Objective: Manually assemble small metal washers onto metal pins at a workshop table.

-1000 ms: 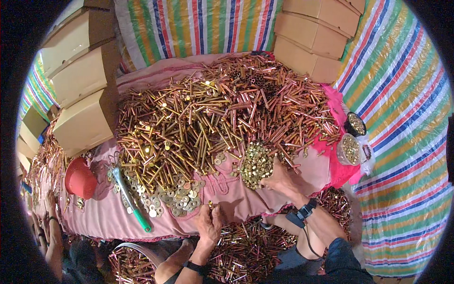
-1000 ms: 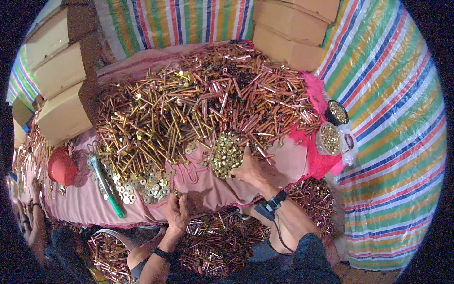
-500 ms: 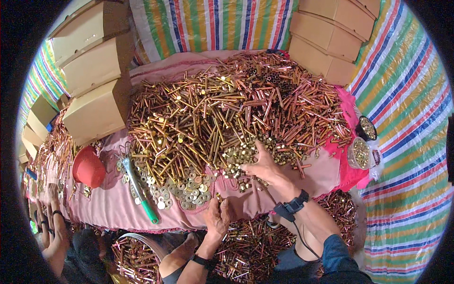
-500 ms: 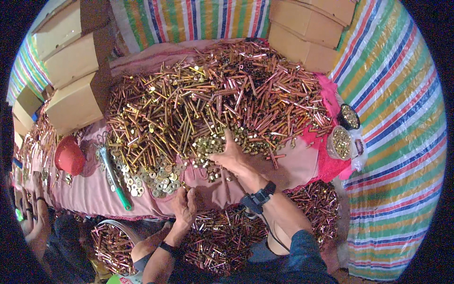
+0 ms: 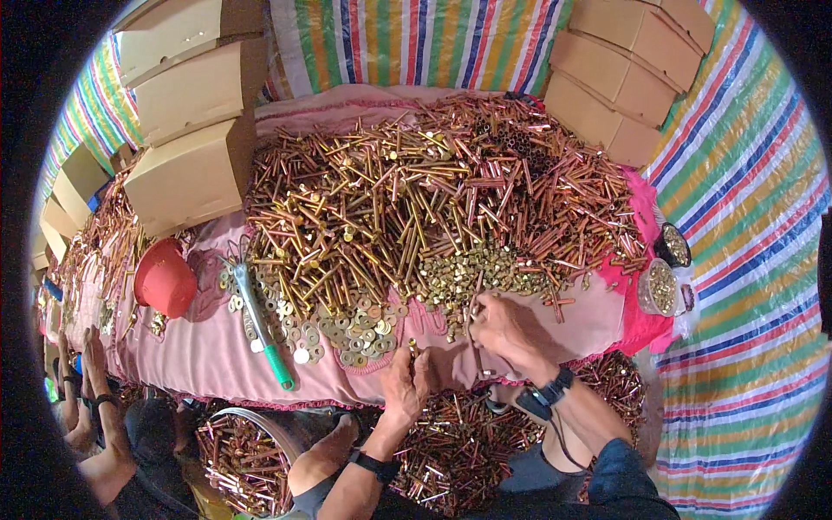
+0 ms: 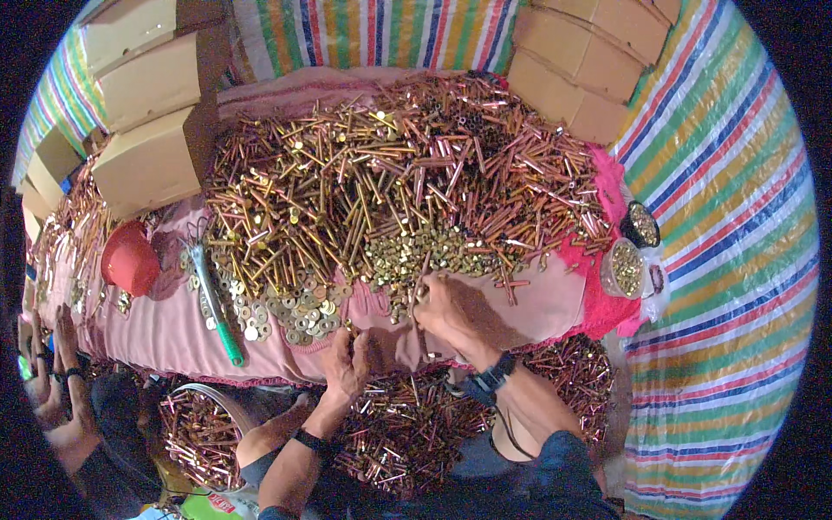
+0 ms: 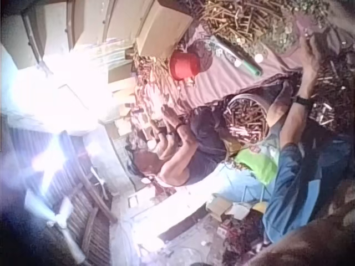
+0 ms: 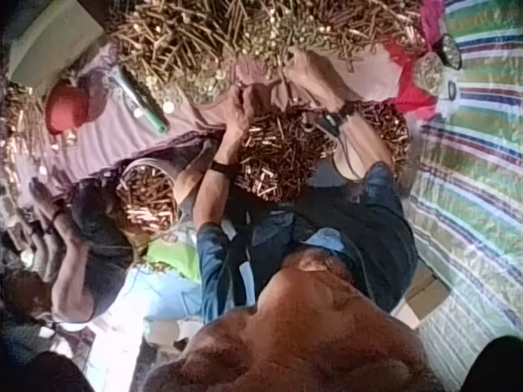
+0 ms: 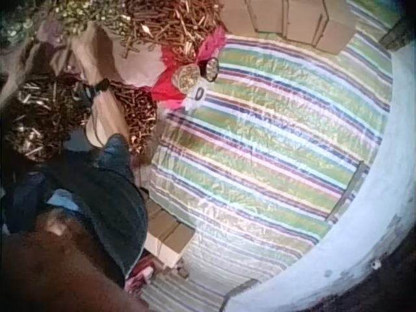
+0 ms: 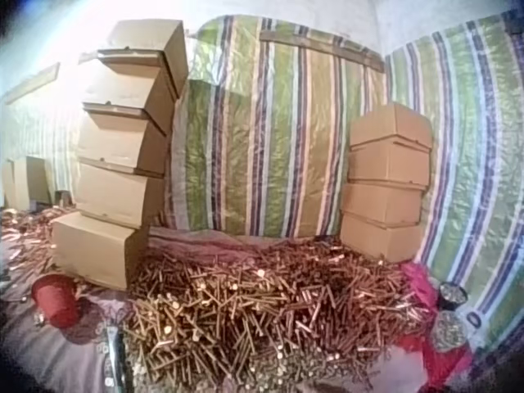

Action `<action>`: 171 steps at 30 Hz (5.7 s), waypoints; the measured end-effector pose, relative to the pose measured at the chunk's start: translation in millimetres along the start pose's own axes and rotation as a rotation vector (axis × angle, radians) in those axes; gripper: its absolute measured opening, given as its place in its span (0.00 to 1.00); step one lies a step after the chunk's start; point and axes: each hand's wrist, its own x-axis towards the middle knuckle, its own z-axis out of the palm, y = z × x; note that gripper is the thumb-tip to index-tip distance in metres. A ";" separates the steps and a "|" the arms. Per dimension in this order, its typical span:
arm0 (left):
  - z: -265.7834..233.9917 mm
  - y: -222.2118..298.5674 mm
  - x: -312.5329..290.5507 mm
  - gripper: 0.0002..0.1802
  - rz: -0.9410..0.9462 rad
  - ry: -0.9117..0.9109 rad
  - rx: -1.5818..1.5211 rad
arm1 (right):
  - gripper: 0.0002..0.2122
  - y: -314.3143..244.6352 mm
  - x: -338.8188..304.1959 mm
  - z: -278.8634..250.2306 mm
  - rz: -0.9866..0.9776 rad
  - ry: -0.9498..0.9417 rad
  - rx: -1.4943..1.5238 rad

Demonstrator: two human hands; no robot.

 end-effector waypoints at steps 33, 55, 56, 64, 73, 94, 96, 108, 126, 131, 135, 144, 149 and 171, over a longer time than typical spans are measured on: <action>-18.2 -13.9 1.6 0.14 0.104 -0.010 0.135 | 0.10 57.8 -116.5 114.2 -0.124 -0.630 0.431; -19.9 -24.3 -0.2 0.04 0.153 -0.133 -0.011 | 0.10 -54.5 -19.9 63.1 -0.489 0.054 0.522; -18.9 -23.6 -0.8 0.04 0.147 -0.116 -0.058 | 0.11 -55.8 -18.2 57.5 -0.616 0.108 0.319; -48.3 -3.1 -18.1 0.20 -0.061 -0.605 0.000 | 0.08 -57.7 42.7 79.7 -0.503 0.057 0.193; -62.3 8.5 -9.9 0.14 -0.237 -0.264 -0.090 | 0.16 -88.9 92.6 119.7 -0.444 0.181 -0.073; -47.5 -0.9 11.7 0.09 -0.518 -0.064 -0.651 | 0.11 15.9 13.5 50.9 -0.300 0.103 0.127; -41.6 2.4 11.7 0.09 -0.505 -0.066 -0.658 | 0.10 16.6 8.3 40.3 -0.319 0.095 0.139; -13.8 -4.0 8.2 0.08 -0.320 -0.053 -0.488 | 0.10 25.7 11.8 44.8 -0.407 0.110 0.187; -12.4 1.7 5.2 0.08 -0.333 -0.089 -0.467 | 0.15 134.6 28.0 -42.7 0.214 0.454 -0.218; -14.8 -12.9 -0.6 0.08 -0.355 -0.042 -0.460 | 0.15 102.9 35.6 -40.9 0.214 0.373 -0.202; -19.8 1.9 2.9 0.10 -0.302 0.082 -0.440 | 0.08 111.2 38.8 -17.8 -0.051 0.368 0.452; -59.4 -13.6 11.7 0.13 -0.292 0.342 -0.425 | 0.13 -27.0 11.4 71.4 -0.402 -0.135 0.288; -61.1 -11.0 6.1 0.11 -0.253 0.289 -0.381 | 0.16 -28.3 22.5 122.6 -0.615 0.017 0.067; -29.1 -21.4 6.9 0.01 0.013 0.083 -0.081 | 0.12 -59.5 12.7 82.0 -0.501 -0.189 0.609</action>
